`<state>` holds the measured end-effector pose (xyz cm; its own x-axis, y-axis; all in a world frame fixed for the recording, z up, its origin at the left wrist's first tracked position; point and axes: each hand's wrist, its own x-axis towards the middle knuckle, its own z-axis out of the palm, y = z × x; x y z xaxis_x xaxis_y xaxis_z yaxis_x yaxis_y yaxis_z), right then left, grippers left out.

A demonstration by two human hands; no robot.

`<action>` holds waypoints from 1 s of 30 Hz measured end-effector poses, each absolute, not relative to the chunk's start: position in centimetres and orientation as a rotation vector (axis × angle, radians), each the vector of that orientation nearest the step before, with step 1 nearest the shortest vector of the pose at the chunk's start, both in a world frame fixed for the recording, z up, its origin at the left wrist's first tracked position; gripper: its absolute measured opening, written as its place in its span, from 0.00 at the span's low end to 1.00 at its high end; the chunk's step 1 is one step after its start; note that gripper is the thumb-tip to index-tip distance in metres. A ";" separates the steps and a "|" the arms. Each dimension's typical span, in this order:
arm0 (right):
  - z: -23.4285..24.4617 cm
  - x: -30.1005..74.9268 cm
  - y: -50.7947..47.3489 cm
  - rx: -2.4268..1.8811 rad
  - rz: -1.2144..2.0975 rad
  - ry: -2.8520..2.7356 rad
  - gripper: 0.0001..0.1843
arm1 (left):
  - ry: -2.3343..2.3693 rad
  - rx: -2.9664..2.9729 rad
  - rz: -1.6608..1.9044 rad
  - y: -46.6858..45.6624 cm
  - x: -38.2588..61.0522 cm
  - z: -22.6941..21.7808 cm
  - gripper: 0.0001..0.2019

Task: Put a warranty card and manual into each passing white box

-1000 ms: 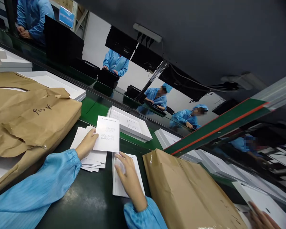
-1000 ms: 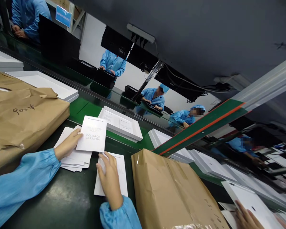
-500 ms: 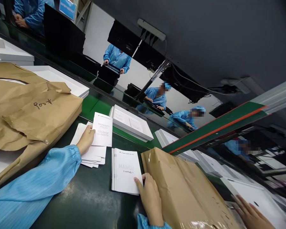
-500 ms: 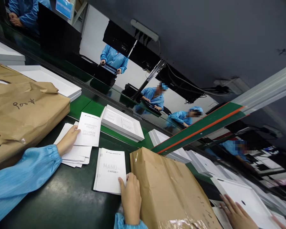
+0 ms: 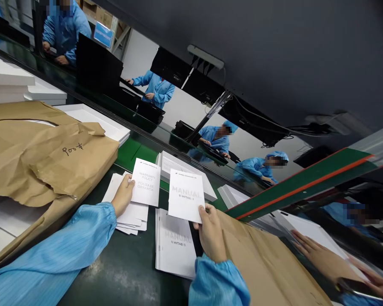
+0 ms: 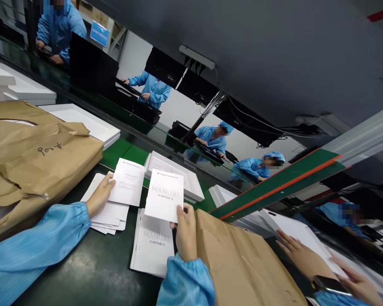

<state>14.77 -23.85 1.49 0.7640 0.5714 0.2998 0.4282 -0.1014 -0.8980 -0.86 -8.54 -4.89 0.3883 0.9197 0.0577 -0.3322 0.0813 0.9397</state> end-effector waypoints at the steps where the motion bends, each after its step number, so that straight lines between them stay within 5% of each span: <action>1: 1.5 15.2 -22.6 -1.678 0.224 -0.824 0.12 | 0.654 1.103 1.059 -8.5 -0.9 -4.8 0.08; 9: -1.7 16.1 -17.1 -1.728 0.029 -0.833 0.13 | 0.655 0.958 1.176 -7.8 -0.8 -4.9 0.09; 30: -2.9 13.3 -17.8 -1.569 0.263 -0.868 0.14 | 0.775 0.924 1.400 -6.7 -0.4 -6.0 0.08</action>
